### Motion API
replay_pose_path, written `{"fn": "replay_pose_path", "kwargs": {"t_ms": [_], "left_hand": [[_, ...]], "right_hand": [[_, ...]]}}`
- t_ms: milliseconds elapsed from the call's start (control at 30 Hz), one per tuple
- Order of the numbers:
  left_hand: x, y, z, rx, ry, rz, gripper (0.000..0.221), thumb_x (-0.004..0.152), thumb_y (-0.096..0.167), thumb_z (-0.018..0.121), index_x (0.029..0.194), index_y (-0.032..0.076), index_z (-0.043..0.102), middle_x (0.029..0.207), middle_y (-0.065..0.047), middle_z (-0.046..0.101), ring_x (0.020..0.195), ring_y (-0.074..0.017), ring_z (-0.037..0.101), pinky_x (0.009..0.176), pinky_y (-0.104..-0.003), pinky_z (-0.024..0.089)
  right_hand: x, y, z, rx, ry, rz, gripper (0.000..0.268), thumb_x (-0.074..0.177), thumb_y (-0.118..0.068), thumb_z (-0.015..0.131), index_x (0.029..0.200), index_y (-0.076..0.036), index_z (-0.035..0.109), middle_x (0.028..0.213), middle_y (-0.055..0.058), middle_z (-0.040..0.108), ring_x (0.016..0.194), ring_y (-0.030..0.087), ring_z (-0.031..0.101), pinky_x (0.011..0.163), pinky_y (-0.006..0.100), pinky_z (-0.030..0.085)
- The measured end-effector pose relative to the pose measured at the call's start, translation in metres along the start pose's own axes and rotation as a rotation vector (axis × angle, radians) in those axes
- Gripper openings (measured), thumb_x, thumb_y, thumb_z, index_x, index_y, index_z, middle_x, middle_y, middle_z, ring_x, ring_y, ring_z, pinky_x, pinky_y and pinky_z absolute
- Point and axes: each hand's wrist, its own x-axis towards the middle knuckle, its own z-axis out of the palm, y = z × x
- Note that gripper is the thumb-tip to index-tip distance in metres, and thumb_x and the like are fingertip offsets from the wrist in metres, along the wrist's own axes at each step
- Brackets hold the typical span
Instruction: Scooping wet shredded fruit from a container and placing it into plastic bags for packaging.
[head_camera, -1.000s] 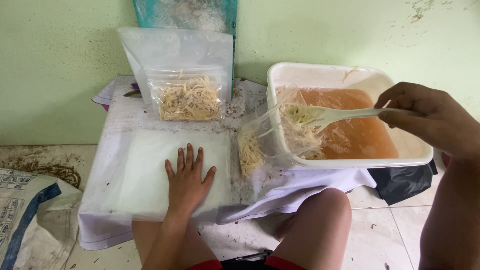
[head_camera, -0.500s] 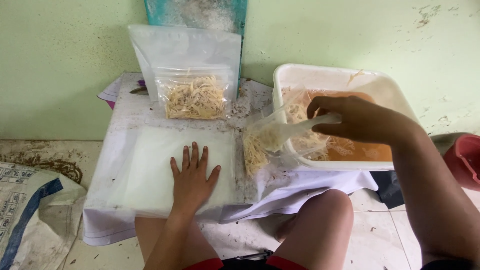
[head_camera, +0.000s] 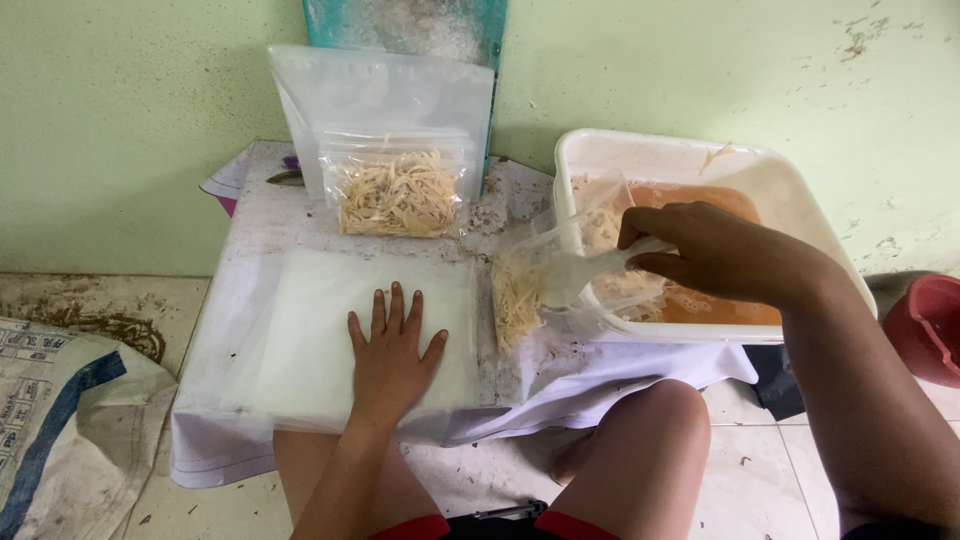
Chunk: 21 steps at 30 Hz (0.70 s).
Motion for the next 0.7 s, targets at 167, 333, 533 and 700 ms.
{"fn": "replay_pose_path", "kwargs": {"t_ms": [167,333,533,700], "left_hand": [[-0.001,-0.002,0.006,-0.003,0.049,0.016,0.074,0.099,0.056,0.04,0.154,0.007,0.037,0.165,-0.019,0.026,0.154,-0.0375,0.015,0.117,-0.065,0.008],[0.0,-0.006,0.013,0.032,0.071,0.032,0.074,0.1,0.057,0.039,0.155,0.008,0.036,0.166,-0.018,0.025,0.154,-0.037,0.015,0.116,-0.065,0.01],[-0.002,-0.004,0.01,-0.027,0.045,0.008,0.074,0.099,0.056,0.04,0.155,0.008,0.035,0.166,-0.018,0.023,0.155,-0.0366,0.013,0.118,-0.064,0.005],[0.0,-0.004,0.01,-0.001,0.018,0.01,0.074,0.1,0.056,0.039,0.156,0.008,0.033,0.167,-0.018,0.021,0.155,-0.0364,0.011,0.118,-0.064,0.004]], "right_hand": [[-0.007,0.003,-0.02,0.073,0.035,0.006,0.015,0.092,-0.028,0.068,0.106,-0.024,0.069,0.101,-0.008,0.082,0.079,0.015,0.075,0.072,0.03,0.057],[-0.011,0.002,-0.029,0.006,-0.064,0.111,0.014,0.095,-0.035,0.066,0.107,-0.029,0.07,0.092,-0.009,0.082,0.069,0.012,0.07,0.065,0.027,0.052],[-0.012,-0.003,-0.033,-0.015,-0.053,0.168,0.015,0.094,-0.036,0.067,0.107,-0.03,0.071,0.097,-0.011,0.083,0.075,0.014,0.072,0.069,0.029,0.051],[-0.004,-0.008,-0.028,0.055,-0.07,0.077,0.013,0.091,-0.032,0.072,0.104,-0.027,0.074,0.089,-0.008,0.081,0.071,0.013,0.067,0.068,0.027,0.049]]}}
